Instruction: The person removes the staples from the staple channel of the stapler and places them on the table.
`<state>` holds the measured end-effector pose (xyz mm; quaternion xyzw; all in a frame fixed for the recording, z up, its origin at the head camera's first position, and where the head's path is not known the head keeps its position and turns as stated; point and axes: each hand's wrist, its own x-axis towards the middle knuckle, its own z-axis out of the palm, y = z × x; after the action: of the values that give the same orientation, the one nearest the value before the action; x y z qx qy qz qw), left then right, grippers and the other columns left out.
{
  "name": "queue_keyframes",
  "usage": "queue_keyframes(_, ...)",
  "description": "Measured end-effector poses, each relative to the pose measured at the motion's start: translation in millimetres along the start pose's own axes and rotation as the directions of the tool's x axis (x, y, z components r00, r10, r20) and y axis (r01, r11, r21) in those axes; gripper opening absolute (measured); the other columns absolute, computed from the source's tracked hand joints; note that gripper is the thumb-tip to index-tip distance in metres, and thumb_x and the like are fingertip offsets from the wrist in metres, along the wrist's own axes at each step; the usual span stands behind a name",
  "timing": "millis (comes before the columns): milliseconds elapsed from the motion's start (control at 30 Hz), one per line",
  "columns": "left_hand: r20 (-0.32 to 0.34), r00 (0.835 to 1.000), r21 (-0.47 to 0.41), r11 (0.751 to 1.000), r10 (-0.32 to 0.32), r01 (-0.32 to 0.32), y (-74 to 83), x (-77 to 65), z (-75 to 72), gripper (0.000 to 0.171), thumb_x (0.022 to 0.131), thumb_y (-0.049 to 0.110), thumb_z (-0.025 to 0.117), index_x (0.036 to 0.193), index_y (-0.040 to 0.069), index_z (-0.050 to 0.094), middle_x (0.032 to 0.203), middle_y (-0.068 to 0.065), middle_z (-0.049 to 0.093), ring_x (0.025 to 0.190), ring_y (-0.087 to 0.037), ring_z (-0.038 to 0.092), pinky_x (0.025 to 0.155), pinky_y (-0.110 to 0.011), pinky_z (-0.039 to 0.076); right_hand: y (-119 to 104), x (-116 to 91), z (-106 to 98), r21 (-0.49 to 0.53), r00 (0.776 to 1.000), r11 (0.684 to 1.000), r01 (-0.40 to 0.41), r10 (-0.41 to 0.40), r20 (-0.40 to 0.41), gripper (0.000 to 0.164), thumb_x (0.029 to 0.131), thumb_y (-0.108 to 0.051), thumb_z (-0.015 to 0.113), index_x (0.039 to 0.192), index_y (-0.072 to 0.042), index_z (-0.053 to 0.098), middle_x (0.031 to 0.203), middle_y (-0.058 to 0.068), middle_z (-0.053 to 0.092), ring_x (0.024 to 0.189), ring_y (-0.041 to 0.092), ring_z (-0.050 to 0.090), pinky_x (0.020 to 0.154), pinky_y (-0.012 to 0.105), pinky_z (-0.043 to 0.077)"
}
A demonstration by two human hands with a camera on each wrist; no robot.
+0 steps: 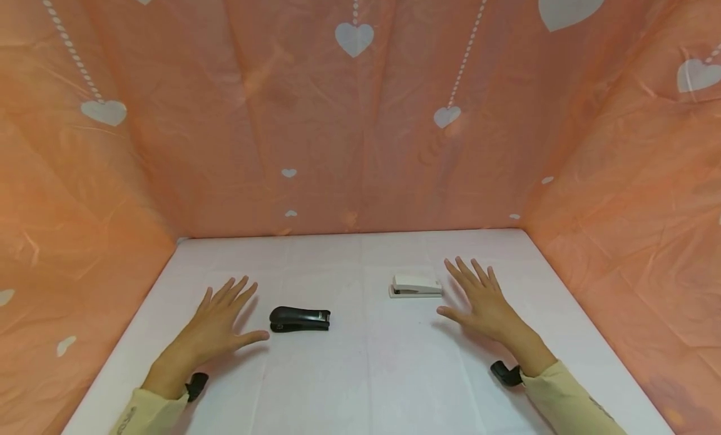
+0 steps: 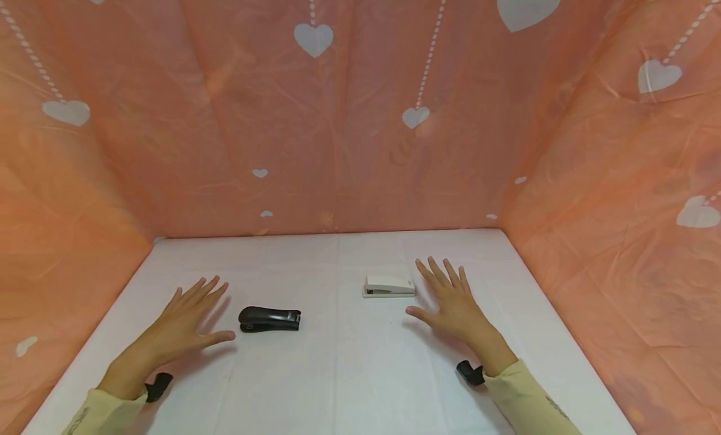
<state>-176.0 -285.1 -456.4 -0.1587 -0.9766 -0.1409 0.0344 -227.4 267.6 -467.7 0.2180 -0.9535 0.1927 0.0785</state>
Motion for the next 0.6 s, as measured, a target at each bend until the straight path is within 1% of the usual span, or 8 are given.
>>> queue_keyframes(100,0.010,1.000,-0.046,0.999,0.024,-0.023,0.4,1.2,0.6,0.111,0.084,0.070,0.080,0.163,0.002,0.041,0.170,-0.027,0.032,0.157,-0.053,0.024,0.123,-0.073,0.014,-5,4,2,0.018,1.000,0.999,0.029,-0.029,-0.006,0.101,0.093,-0.059,0.078,0.172,-0.020,0.026,0.176,0.018,0.025,0.162,0.050,0.012,0.127,0.069,0.002)
queue_keyframes(233,0.018,0.998,-0.109,0.992,0.062,-0.060,-0.9,3.3,2.0,0.113,0.082,0.064,0.085,0.163,0.000,0.040,0.169,-0.028,0.033,0.156,-0.053,0.027,0.123,-0.070,0.021,-12,9,7,0.027,0.997,0.997,0.073,-0.072,-0.017,0.103,0.093,-0.058,0.079,0.171,-0.017,0.027,0.175,0.018,0.027,0.162,0.047,0.015,0.128,0.066,0.004)
queue_keyframes(367,0.043,0.996,-0.156,0.985,0.077,-0.070,-1.1,6.3,4.6,0.116,0.081,0.061,0.088,0.164,-0.001,0.037,0.169,-0.028,0.033,0.156,-0.053,0.028,0.122,-0.070,0.024,-17,13,11,0.028,0.995,0.994,0.102,-0.101,-0.024,0.103,0.092,-0.057,0.080,0.171,-0.016,0.028,0.175,0.015,0.029,0.162,0.044,0.020,0.128,0.065,0.008)
queue_keyframes(500,0.057,0.995,-0.171,0.983,0.084,-0.073,-0.3,9.1,6.0,0.116,0.080,0.060,0.089,0.164,-0.001,0.037,0.169,-0.028,0.033,0.155,-0.054,0.028,0.119,-0.072,0.028,-24,18,13,0.031,0.992,0.992,0.124,-0.124,-0.016,0.103,0.092,-0.056,0.081,0.171,-0.016,0.029,0.175,0.013,0.029,0.162,0.041,0.022,0.129,0.064,0.010)
queue_keyframes(600,0.058,0.994,-0.172,0.982,0.091,-0.080,-0.2,11.4,6.4,0.114,0.081,0.059,0.089,0.163,0.000,0.038,0.168,-0.027,0.034,0.153,-0.054,0.029,0.116,-0.073,0.032,-30,21,15,0.053,0.989,0.988,0.145,-0.145,-0.003,0.102,0.092,-0.055,0.081,0.170,-0.014,0.029,0.175,0.013,0.029,0.162,0.041,0.022,0.129,0.062,0.010)
